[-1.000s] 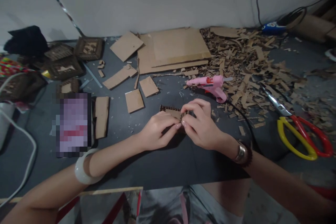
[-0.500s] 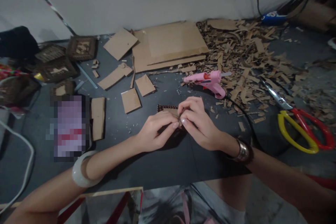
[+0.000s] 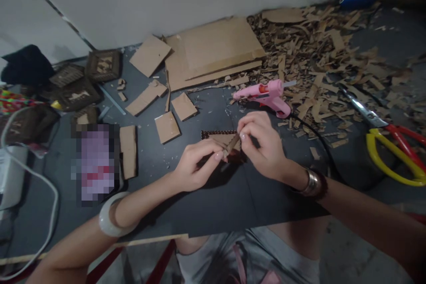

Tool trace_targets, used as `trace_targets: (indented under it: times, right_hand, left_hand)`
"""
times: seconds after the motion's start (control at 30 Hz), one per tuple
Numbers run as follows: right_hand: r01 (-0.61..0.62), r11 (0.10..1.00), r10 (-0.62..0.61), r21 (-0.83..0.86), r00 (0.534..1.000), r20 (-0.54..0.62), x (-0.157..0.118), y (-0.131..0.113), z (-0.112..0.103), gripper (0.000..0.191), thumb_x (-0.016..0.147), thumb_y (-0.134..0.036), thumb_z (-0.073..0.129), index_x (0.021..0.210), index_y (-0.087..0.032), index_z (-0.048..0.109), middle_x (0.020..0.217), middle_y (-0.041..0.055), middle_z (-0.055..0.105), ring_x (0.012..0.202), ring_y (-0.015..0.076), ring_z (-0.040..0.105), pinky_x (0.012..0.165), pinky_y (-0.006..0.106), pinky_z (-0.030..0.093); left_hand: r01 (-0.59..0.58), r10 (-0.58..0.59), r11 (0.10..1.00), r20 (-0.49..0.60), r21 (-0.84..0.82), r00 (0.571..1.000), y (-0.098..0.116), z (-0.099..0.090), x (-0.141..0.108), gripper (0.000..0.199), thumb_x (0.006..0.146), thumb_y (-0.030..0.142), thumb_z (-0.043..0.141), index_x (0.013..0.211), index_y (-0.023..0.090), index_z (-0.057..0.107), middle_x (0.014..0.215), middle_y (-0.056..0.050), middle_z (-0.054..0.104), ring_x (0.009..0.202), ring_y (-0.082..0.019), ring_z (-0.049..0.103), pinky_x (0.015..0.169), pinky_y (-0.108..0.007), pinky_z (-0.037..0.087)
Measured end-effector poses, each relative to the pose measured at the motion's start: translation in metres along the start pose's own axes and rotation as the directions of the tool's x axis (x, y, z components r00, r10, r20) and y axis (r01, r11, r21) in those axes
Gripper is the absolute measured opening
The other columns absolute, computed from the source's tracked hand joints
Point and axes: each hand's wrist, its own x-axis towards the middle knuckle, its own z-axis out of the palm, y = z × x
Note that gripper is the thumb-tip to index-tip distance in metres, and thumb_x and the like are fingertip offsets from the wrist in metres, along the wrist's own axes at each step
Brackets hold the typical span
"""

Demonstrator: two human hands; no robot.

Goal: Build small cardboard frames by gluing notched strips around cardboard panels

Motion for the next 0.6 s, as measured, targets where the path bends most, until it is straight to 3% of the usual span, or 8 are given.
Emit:
trace_targets:
  times: [0.13,0.3,0.6]
  right_hand:
    - [0.035,0.996,-0.042,-0.076,0.995,-0.09,0.003,-0.002,-0.006,0.016,0.084,-0.012,0.044,0.071,-0.021,0.044,0.077,0.0028,0.054,0.077,0.0169,0.048,0.072,0.036,0.042]
    - [0.188,0.977,-0.182,-0.103,0.981,0.066,0.001,-0.01,-0.004,0.018,0.087,-0.013,0.043,0.071,-0.019,0.049,0.072,0.0037,0.057,0.072,0.016,0.046,0.069,0.033,0.043]
    - [0.111,0.993,-0.103,-0.037,0.979,0.178,-0.004,-0.009,0.002,0.02,0.089,-0.015,0.038,0.073,-0.018,0.049,0.068,0.0041,0.056,0.071,0.0165,0.045,0.067,0.032,0.045]
  left_hand:
    - [0.027,-0.027,1.0,-0.033,-0.009,0.999,-0.001,-0.001,0.001,0.024,0.093,0.019,0.04,0.075,0.015,0.054,0.073,-0.006,0.064,0.069,-0.012,0.06,0.064,-0.023,0.048]
    - [-0.037,0.038,0.997,-0.024,0.069,0.999,-0.002,0.0,0.002,0.02,0.092,0.016,0.039,0.078,0.015,0.054,0.072,-0.004,0.06,0.068,-0.011,0.057,0.065,-0.022,0.047]
    - [-0.155,0.152,0.959,0.03,0.239,0.988,-0.004,0.002,0.001,0.018,0.094,0.017,0.036,0.082,0.016,0.05,0.069,-0.003,0.057,0.065,-0.012,0.05,0.065,-0.024,0.043]
